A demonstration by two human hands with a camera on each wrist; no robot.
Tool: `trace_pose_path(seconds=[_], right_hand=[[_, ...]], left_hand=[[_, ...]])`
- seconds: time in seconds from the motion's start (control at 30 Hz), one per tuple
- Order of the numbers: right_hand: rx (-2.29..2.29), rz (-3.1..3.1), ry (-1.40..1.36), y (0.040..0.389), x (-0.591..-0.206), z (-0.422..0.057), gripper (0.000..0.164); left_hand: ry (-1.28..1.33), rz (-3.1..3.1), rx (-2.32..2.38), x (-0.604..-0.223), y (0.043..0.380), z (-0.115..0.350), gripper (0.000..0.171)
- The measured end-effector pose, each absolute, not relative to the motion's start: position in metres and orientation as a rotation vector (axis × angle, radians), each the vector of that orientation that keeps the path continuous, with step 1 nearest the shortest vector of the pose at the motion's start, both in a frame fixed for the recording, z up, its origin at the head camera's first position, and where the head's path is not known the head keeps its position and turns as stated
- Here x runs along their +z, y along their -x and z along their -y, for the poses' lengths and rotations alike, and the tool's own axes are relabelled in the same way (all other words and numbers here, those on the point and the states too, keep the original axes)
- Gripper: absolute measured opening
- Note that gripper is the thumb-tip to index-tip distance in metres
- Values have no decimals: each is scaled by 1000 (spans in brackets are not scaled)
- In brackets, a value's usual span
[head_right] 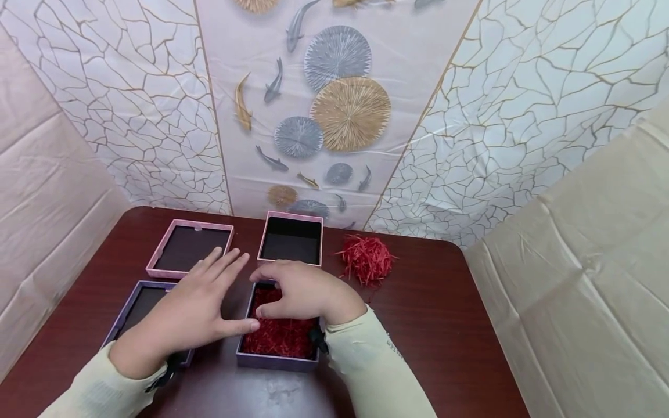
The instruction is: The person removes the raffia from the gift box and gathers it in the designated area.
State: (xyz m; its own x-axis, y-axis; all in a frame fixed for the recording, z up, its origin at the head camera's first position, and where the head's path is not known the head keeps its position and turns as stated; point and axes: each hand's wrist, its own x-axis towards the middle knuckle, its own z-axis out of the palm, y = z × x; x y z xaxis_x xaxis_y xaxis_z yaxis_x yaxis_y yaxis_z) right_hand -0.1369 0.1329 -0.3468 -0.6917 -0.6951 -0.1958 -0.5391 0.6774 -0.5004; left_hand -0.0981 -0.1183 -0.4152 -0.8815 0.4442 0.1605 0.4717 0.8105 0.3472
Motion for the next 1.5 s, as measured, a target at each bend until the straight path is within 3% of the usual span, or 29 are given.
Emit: trace_pose_path(seconds=[0.43,1.23,1.5], right_hand=[[-460,-2526,866,140,-350,-129,76],[-202,-2438,791,137,-365,-105,99],[-164,-2403,758,140,-376,-97,95]], left_hand=[[814,3000,-515,-424,92,104,149],[845,3083,-543,-434,95,99,156],[865,3083,-562,-433,94,98,156]])
